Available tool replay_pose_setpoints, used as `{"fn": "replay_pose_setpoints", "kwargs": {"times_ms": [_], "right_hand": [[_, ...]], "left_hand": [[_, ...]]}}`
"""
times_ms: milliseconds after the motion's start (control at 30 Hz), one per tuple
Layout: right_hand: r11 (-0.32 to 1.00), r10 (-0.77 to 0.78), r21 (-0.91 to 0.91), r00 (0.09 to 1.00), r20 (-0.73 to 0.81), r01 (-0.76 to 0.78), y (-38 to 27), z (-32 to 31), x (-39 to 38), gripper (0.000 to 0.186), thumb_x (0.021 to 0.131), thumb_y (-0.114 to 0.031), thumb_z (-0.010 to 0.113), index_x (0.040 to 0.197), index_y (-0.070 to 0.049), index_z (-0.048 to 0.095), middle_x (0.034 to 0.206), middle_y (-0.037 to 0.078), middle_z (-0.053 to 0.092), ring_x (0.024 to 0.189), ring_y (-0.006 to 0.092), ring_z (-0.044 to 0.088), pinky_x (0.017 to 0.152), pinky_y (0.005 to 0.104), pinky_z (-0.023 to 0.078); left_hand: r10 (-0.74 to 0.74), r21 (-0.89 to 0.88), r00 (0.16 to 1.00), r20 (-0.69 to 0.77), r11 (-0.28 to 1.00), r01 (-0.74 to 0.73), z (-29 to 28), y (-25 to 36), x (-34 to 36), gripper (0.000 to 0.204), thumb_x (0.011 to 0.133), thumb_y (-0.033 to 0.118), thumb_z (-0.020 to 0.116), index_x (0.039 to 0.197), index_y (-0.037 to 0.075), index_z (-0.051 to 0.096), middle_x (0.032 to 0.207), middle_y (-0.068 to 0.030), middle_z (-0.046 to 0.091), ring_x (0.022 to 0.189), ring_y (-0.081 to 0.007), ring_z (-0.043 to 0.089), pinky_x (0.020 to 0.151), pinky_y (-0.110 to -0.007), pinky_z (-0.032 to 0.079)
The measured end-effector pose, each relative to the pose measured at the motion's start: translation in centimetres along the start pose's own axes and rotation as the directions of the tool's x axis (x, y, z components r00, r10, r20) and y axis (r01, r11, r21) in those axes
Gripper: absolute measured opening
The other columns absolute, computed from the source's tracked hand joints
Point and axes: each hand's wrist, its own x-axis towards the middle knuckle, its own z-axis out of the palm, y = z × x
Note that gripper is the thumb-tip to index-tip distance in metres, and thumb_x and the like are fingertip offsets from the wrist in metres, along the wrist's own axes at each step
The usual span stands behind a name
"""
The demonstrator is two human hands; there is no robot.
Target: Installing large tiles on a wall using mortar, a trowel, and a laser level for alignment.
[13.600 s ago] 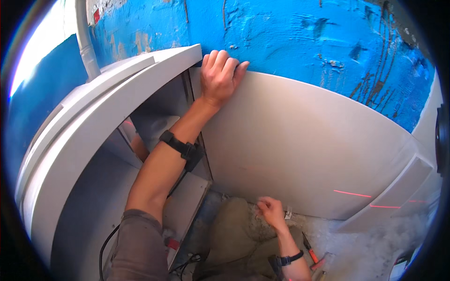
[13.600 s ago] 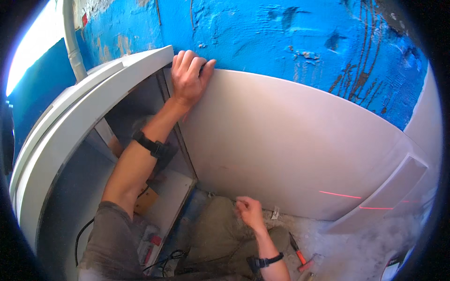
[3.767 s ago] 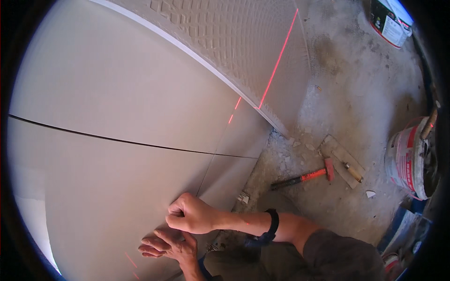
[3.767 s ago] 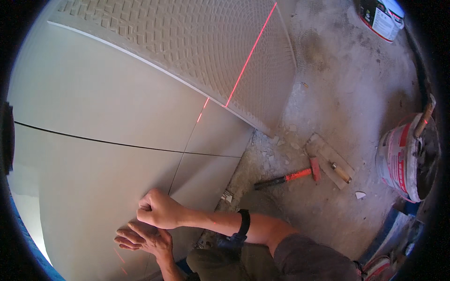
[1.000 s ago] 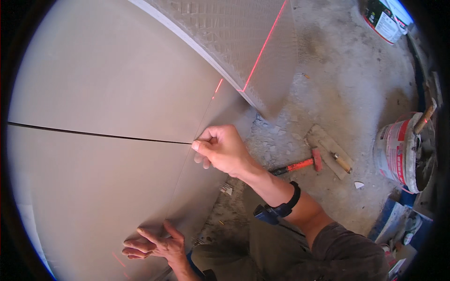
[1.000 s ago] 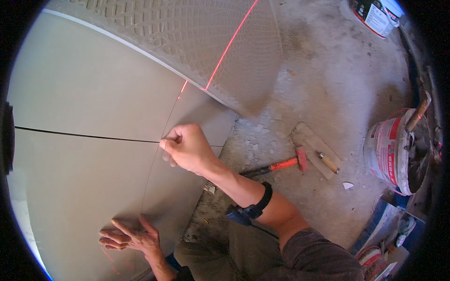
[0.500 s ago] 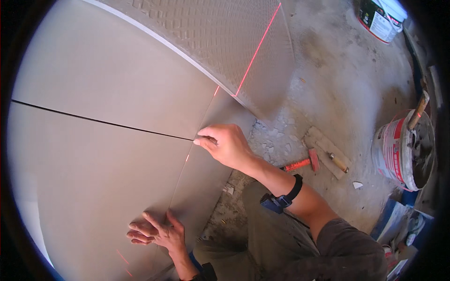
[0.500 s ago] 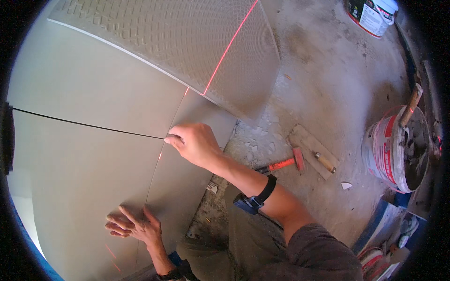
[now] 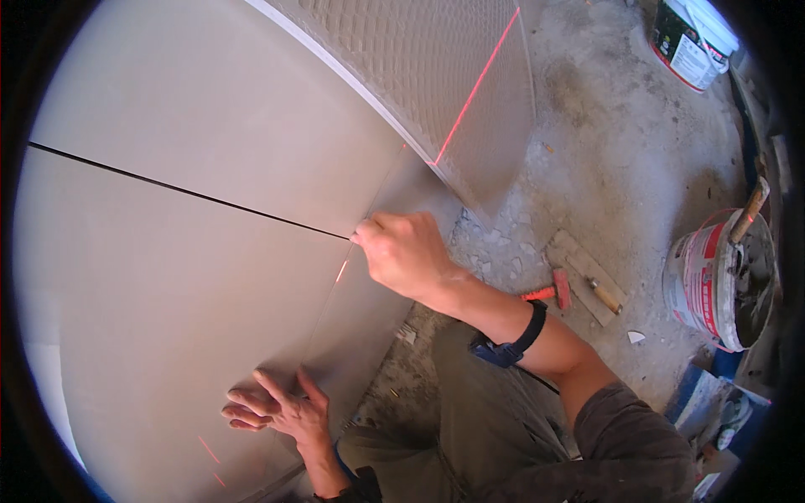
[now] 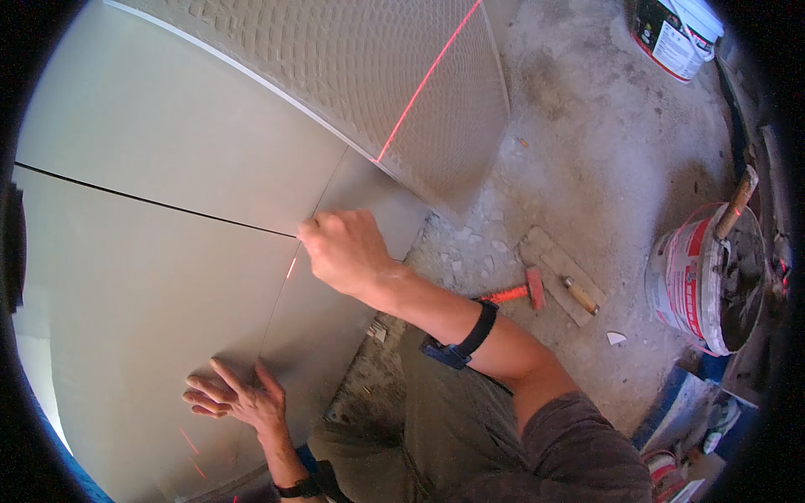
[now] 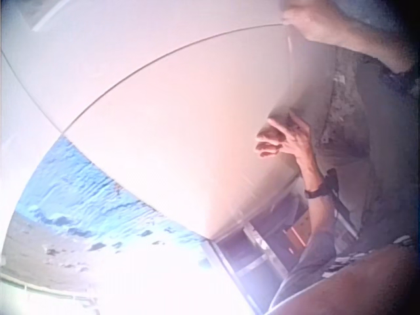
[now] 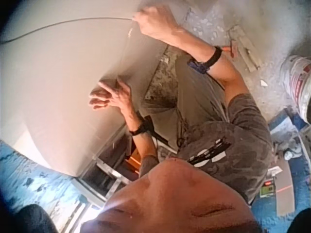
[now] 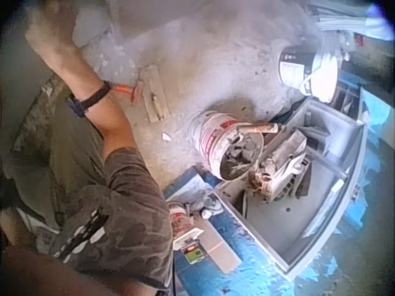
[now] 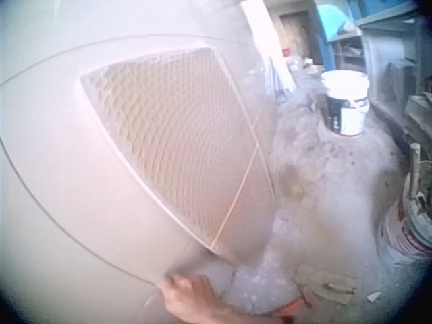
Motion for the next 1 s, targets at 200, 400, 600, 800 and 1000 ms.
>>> {"fn": "replay_pose_setpoints", "kwargs": {"times_ms": [200, 400, 600, 800, 1000], "right_hand": [[0.997, 0.011, -0.076, 0.997, -0.08, -0.017, -1.1, 0.1, 0.3, 0.016, 0.082, -0.014, 0.075, 0.079, -0.001, 0.067, 0.068, 0.015, 0.066, 0.057, 0.0286, 0.067, 0.051, 0.0416, 0.05], [0.229, 0.523, 0.667, 0.667, 0.53, -0.709, 2.4, 2.6, -2.1, 0.055, 0.083, -0.049, 0.084, 0.07, -0.001, 0.061, 0.061, 0.012, 0.065, 0.052, 0.0142, 0.064, 0.045, 0.029, 0.048], [0.252, 0.51, 0.696, 0.703, 0.495, -0.673, 1.0, 1.5, -1.9, 0.058, 0.083, -0.053, 0.084, 0.067, -0.002, 0.061, 0.057, 0.008, 0.062, 0.048, 0.014, 0.063, 0.041, 0.0287, 0.049], [0.174, 0.497, 0.715, 0.687, 0.531, -0.678, 1.7, 2.3, -2.2, 0.059, 0.082, -0.055, 0.083, 0.068, -0.003, 0.06, 0.058, 0.008, 0.062, 0.048, 0.0147, 0.063, 0.041, 0.0279, 0.048], [0.169, 0.526, 0.719, 0.679, 0.513, -0.674, 2.5, 3.7, -3.0, 0.057, 0.085, -0.05, 0.082, 0.06, -0.003, 0.06, 0.053, 0.007, 0.06, 0.045, 0.0143, 0.061, 0.04, 0.0289, 0.047]], "left_hand": [[0.015, 0.005, 1.0, -0.016, 1.0, -0.015, 0.0, -0.2, 0.3, 0.079, 0.098, 0.05, 0.06, 0.16, 0.01, 0.033, 0.167, -0.0294, 0.009, 0.153, -0.0554, -0.003, 0.118, -0.07, -0.002], [0.016, 0.022, 1.0, -0.008, 1.0, -0.015, 0.3, -0.2, -0.1, 0.08, 0.098, 0.052, 0.06, 0.161, 0.01, 0.031, 0.167, -0.0298, 0.009, 0.153, -0.0554, -0.004, 0.119, -0.069, -0.003], [0.025, 0.025, 0.999, -0.021, 0.999, -0.025, -0.2, 0.0, 0.2, 0.08, 0.1, 0.05, 0.057, 0.161, 0.007, 0.029, 0.167, -0.0293, 0.007, 0.153, -0.0546, -0.005, 0.119, -0.068, -0.003], [0.034, 0.055, 0.999, 0.002, 0.998, -0.034, -0.3, 0.0, 0.1, 0.079, 0.1, 0.049, 0.057, 0.161, 0.007, 0.029, 0.167, -0.0292, 0.007, 0.153, -0.0533, -0.003, 0.12, -0.068, 0.0], [0.06, 0.07, 0.998, 0.011, 0.996, -0.06, -0.4, -0.1, -0.1, 0.076, 0.1, 0.045, 0.061, 0.16, 0.007, 0.032, 0.167, -0.0287, 0.01, 0.154, -0.0513, 0.0, 0.119, -0.068, 0.004]]}}
